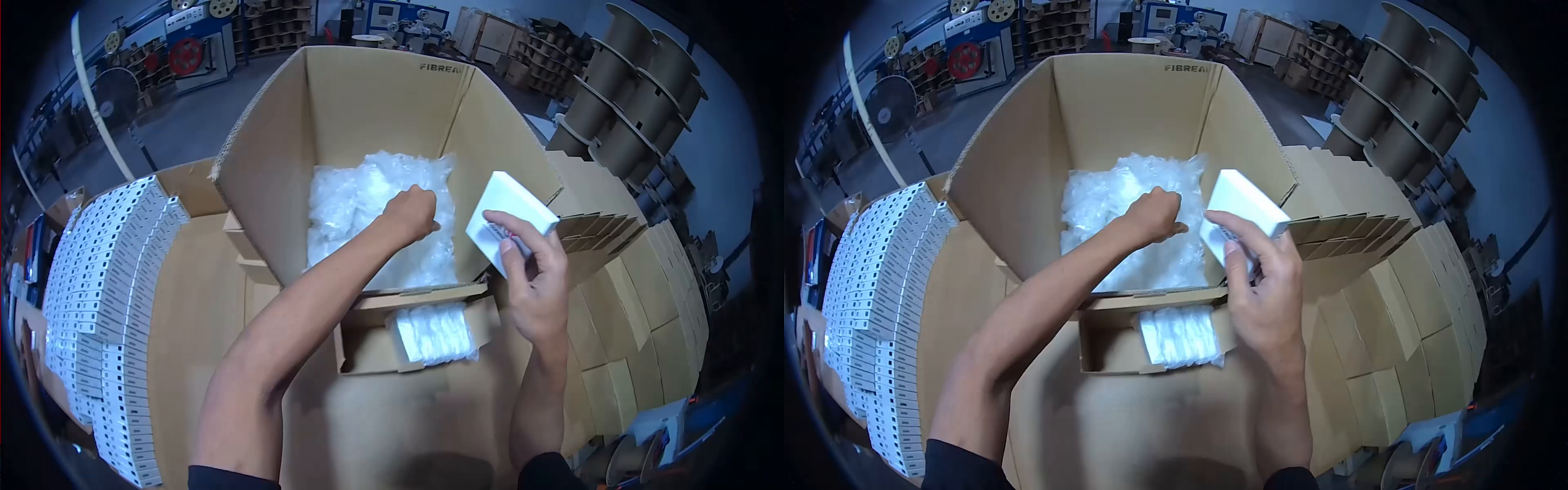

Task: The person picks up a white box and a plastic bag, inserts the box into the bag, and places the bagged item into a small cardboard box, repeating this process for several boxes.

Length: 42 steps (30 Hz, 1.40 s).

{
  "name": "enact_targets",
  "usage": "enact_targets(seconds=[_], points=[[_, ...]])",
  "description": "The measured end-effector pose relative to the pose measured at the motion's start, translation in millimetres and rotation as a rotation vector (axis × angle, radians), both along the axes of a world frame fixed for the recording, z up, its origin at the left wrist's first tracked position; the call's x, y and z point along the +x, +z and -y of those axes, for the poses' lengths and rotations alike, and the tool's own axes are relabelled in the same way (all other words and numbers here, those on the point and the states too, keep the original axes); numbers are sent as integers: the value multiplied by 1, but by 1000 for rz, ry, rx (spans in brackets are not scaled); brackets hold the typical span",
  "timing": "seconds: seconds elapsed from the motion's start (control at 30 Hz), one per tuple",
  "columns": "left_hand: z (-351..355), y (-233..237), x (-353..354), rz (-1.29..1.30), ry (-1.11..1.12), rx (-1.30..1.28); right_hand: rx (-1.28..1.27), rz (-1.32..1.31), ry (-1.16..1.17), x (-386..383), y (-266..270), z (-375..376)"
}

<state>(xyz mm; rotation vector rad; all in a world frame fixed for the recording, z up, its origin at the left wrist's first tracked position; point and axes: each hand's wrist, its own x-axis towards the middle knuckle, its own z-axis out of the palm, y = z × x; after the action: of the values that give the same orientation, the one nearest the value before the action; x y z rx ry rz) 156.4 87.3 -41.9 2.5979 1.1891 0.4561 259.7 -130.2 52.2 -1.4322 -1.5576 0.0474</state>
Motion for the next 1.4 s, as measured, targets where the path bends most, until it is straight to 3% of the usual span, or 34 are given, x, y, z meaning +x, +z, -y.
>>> enact_targets(seconds=[0.07,0.23,0.33,0.53,0.57,0.67,0.8,0.97,1.0,1.1,1.23,1.27,1.4], points=[[-28,-30,10,27,-33,3,27,7,80,5,-4,-9],[-3,37,-60,360,-94,-280,9,-19,110,13,-7,-17],[33,54,-94,692,-62,-505,71,53,104,7,-3,-23],[150,75,-127,840,-54,-489,102,105,290,-23,-12,-28],[160,62,-126,1008,-167,-459,101,88,325,-29,-17,-21],[202,54,-141,1317,-114,-845,65,66,401,-39,-20,17],[260,49,-145,1195,-28,-730,-78,30,499,-45,-27,71],[311,20,-152,1433,-22,-820,-381,-71,388,-33,-69,134],[321,13,-155,1435,33,-790,-290,-77,365,-35,-80,145],[350,11,-155,1547,212,-691,-378,-317,381,-34,-95,179],[374,-2,-168,1366,334,-465,-421,-801,462,-32,-114,204],[379,-7,-167,1355,338,-430,-395,-602,417,-35,-120,208],[399,-20,-150,1301,343,-339,-386,-594,494,-71,-126,224]])
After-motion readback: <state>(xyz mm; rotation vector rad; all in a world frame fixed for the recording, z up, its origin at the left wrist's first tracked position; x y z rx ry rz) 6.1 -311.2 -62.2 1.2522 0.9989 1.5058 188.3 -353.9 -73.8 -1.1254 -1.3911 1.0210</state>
